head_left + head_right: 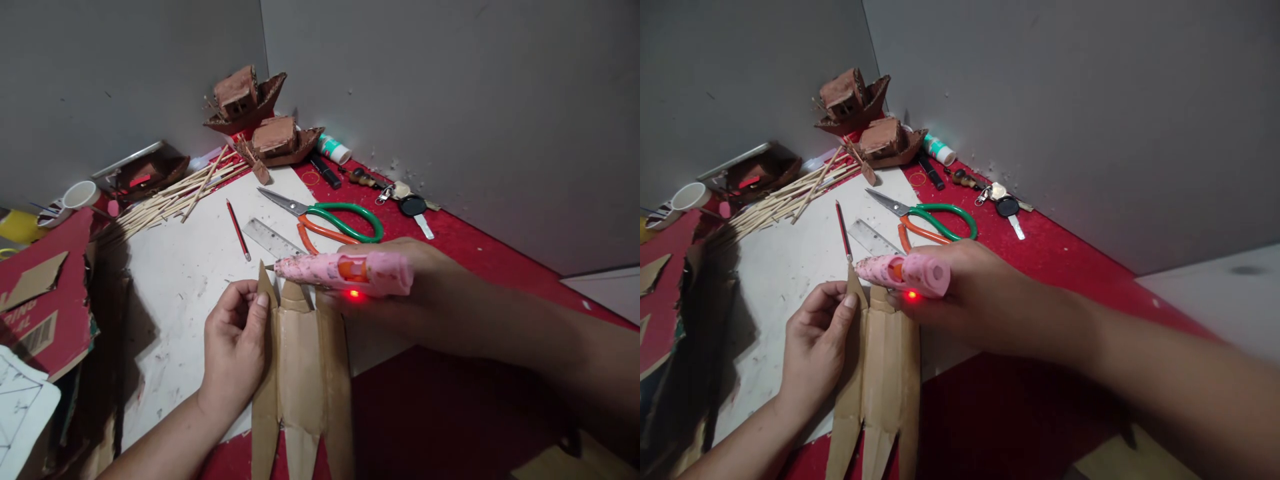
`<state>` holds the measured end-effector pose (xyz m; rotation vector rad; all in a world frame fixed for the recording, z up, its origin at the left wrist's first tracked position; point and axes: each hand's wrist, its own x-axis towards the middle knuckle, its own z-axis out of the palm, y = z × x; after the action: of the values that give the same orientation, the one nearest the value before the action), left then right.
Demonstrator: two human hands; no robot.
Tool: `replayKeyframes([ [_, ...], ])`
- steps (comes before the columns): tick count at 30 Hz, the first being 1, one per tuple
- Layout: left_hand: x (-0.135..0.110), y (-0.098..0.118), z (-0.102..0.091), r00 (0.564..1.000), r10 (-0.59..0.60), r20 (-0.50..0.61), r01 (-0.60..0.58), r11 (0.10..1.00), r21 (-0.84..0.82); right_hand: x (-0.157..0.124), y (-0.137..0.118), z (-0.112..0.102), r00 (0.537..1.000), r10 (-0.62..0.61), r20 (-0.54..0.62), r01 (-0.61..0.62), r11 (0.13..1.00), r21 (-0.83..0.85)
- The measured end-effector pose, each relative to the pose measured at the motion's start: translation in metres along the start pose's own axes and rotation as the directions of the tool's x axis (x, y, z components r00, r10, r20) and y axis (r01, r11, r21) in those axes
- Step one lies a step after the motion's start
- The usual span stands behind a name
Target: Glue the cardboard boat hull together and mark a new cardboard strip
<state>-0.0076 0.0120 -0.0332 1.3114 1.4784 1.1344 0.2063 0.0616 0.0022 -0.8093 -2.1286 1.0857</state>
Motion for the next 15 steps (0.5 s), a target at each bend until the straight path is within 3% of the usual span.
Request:
replayKeyframes([
  [15,-0.0001,0.0004,-0.0001,1.000,0.025,-0.003,-0.025,1.000,0.017,-0.0018,-0.0003,-0.0019,0.998,0.026,0.052,-0.022,0.998,-0.060],
])
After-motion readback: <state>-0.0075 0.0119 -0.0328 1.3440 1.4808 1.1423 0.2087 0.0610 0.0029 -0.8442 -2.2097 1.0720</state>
